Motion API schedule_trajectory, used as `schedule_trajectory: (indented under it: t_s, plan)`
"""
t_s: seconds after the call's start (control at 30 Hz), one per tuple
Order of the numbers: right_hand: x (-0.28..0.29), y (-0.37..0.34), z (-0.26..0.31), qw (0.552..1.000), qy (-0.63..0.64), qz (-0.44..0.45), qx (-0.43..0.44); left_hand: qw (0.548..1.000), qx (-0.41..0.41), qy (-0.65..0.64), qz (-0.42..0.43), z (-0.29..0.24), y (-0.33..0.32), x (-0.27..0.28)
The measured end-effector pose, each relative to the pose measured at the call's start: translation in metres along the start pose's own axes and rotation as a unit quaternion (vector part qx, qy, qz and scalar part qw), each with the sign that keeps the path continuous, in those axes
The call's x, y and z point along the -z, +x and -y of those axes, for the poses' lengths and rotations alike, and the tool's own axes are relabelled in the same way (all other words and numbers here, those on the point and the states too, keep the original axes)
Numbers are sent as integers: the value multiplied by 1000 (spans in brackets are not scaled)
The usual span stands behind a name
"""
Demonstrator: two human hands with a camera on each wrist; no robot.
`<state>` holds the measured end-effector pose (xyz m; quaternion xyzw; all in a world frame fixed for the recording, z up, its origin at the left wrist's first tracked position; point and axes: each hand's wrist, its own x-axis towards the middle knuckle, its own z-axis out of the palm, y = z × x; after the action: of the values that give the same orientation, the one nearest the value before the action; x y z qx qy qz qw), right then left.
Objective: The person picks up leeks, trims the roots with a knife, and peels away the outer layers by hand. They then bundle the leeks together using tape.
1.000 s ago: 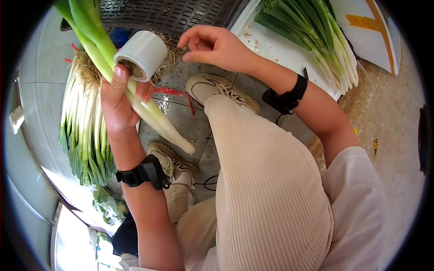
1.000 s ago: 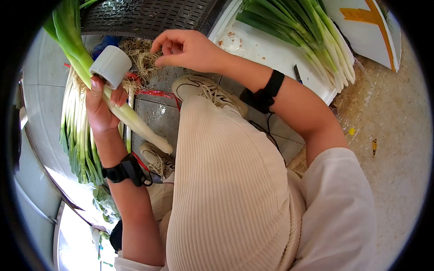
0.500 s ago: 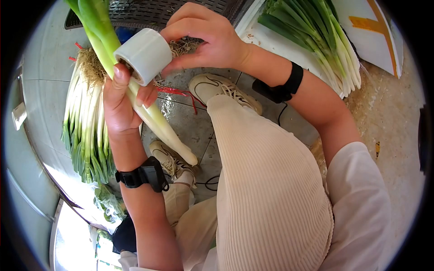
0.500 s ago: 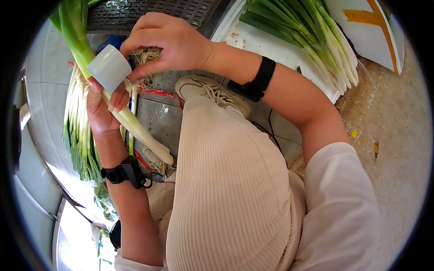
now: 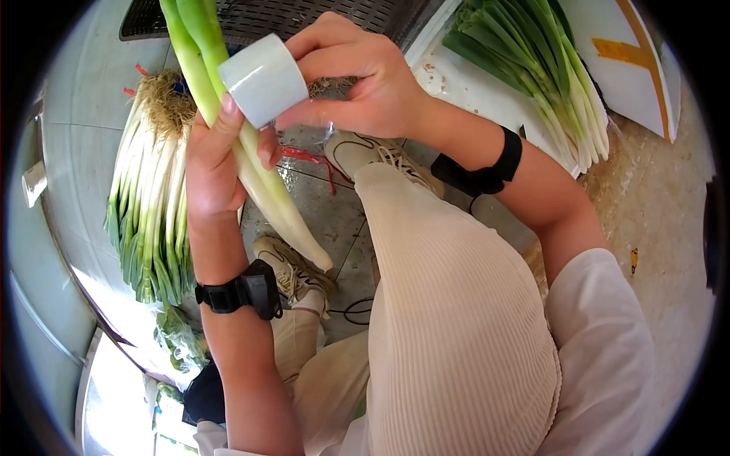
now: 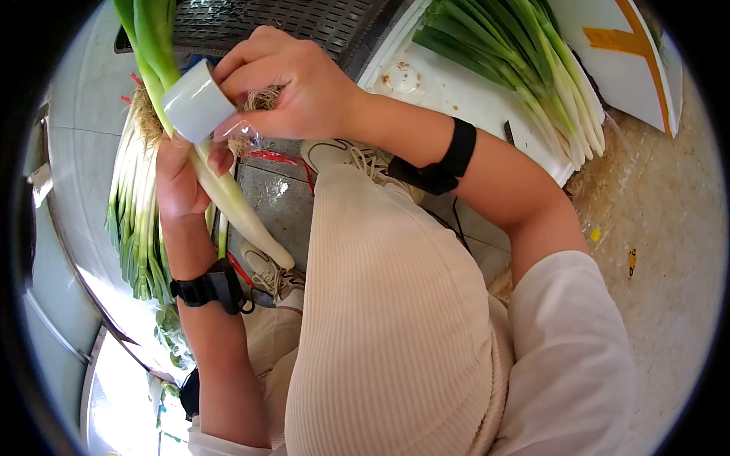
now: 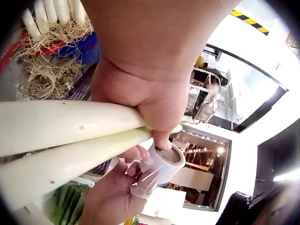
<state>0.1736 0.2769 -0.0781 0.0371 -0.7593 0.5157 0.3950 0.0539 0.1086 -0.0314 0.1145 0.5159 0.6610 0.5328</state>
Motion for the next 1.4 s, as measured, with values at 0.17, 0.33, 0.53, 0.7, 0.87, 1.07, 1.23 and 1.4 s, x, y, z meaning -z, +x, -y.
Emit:
schedule_trajectory:
  t_s: [0.17, 0.33, 0.53, 0.7, 0.87, 1.07, 1.23, 1.4]
  plan:
    - [17, 8, 26, 977, 28, 66, -202, 996, -2, 80, -34, 2, 6, 3]
    - [20, 12, 27, 950, 10, 81, -301, 991, 6, 124, -54, 9, 9, 4]
    - [20, 24, 31, 902, -113, 182, -375, 980, 12, 193, -49, 14, 11, 0]
    - [12, 40, 36, 858, -201, 244, -405, 984, -10, 175, -32, 24, 8, 8]
    - [9, 56, 41, 806, -247, 291, -452, 982, -42, 184, -10, 29, 8, 11]
    - [2, 56, 41, 809, -284, 279, -432, 971, -27, 235, -28, 26, 7, 0]
    - [-4, 56, 37, 799, -314, 286, -426, 959, -2, 271, -80, 23, 5, -2]
    - [-4, 57, 38, 806, -312, 275, -420, 962, 9, 255, -97, 22, 6, -4]
